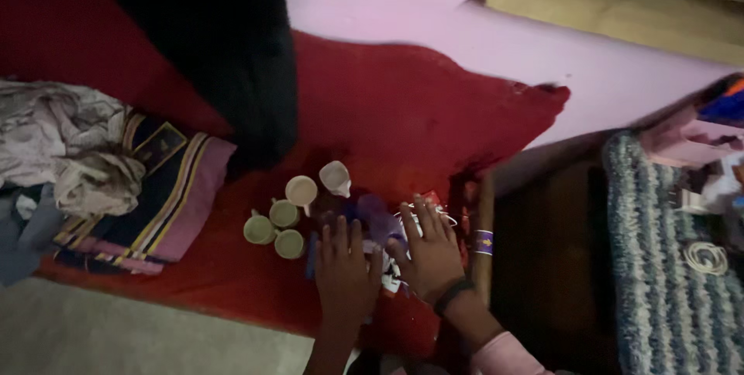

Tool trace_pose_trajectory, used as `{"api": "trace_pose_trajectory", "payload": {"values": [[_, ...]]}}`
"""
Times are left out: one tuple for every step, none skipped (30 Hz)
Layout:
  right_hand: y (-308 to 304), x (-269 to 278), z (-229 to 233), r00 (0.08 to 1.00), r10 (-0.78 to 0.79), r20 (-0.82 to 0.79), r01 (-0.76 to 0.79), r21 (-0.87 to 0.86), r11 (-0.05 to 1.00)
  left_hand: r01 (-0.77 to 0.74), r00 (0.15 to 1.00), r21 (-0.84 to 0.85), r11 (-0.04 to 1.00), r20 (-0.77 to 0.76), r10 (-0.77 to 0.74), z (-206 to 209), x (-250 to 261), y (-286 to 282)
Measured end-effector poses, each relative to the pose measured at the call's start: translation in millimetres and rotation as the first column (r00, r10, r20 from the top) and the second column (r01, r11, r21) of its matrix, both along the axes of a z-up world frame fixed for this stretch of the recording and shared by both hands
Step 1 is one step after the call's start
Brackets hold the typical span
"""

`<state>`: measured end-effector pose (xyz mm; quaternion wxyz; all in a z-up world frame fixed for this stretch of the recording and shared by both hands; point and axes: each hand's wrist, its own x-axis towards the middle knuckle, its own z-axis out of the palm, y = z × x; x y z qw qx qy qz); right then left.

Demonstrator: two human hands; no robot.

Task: The person repeatedly picks up cups and glasses from a desk and places them on a nearby red surface. They also move a small decorative item and a pen from the desk to the same surface. The person occasionally types on the keyboard between handling items.

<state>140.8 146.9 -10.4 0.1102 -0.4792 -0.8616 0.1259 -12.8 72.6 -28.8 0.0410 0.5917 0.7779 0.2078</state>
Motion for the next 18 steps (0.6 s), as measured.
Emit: {"api": "trace_pose_trajectory", "payload": {"values": [[-1, 2, 1, 1.000, -0.010, -0.002, 0.010, 0.010, 1.000, 0.004, 1.000, 0.011, 1.000, -0.011, -0.004, 1, 2, 1], [-3, 3, 1, 1.000, -0.019, -0.003, 0.019, 0.020, 1.000, 0.009, 1.000, 0.021, 1.000, -0.021, -0.009, 2, 4, 2], [-6, 7, 1, 1.000, -0.028, -0.003, 0.028, 0.030, 0.999, 0.013, 0.999, 0.031, 0.999, -0.030, -0.012, 3, 8, 2], [-8, 12, 2, 0.999, -0.035, -0.005, 0.035, 0.035, 0.999, 0.025, 0.999, 0.049, 0.998, -0.025, -0.023, 4, 12, 2], [-9, 16, 2, 0.999, -0.041, -0.009, 0.041, 0.040, 0.998, 0.035, 0.999, 0.069, 0.997, -0.024, -0.033, 5, 15, 2], [-10, 19, 3, 0.999, -0.047, -0.013, 0.047, 0.045, 0.998, 0.045, 0.999, 0.087, 0.995, -0.022, -0.043, 8, 18, 3], [-12, 23, 3, 0.998, -0.052, -0.020, 0.054, 0.066, 0.996, 0.068, 0.997, 0.052, 0.996, -0.025, -0.066, 10, 21, 4], [-13, 27, 4, 0.998, -0.058, -0.027, 0.060, 0.087, 0.994, 0.090, 0.996, 0.017, 0.996, -0.028, -0.089, 13, 24, 5], [-15, 31, 5, 0.997, -0.065, -0.033, 0.068, 0.107, 0.992, 0.113, 0.993, -0.019, 0.993, -0.029, -0.113, 16, 27, 6], [-18, 34, 5, 0.996, -0.086, -0.027, 0.088, 0.086, 0.992, 0.123, 0.992, -0.020, 0.992, -0.035, -0.124, 19, 30, 5], [-19, 39, 6, 0.994, -0.110, -0.020, 0.111, 0.067, 0.992, 0.136, 0.990, -0.019, 0.991, -0.040, -0.137, 22, 35, 7], [-21, 44, 6, 0.991, -0.133, -0.014, 0.133, 0.048, 0.990, 0.149, 0.988, -0.017, 0.989, -0.046, -0.149, 25, 39, 8], [-23, 47, 7, 0.988, -0.154, -0.025, 0.155, 0.067, 0.986, 0.167, 0.985, -0.019, 0.986, -0.037, -0.168, 27, 43, 9], [-26, 50, 7, 0.984, -0.175, -0.036, 0.177, 0.085, 0.980, 0.185, 0.982, -0.021, 0.982, -0.029, -0.186, 29, 46, 10], [-28, 54, 8, 0.980, -0.195, -0.049, 0.199, 0.103, 0.975, 0.203, 0.979, -0.025, 0.979, -0.022, -0.204, 31, 49, 10], [-31, 60, 9, 0.977, -0.203, -0.059, 0.208, 0.116, 0.971, 0.221, 0.975, -0.012, 0.975, -0.037, -0.221, 32, 53, 11], [-34, 67, 9, 0.975, -0.211, -0.069, 0.218, 0.129, 0.967, 0.239, 0.970, 0.001, 0.971, -0.053, -0.239, 33, 57, 11], [-38, 73, 10, 0.973, -0.218, -0.080, 0.228, 0.142, 0.963, 0.258, 0.964, 0.013, 0.966, -0.069, -0.256, 33, 62, 10]]}}
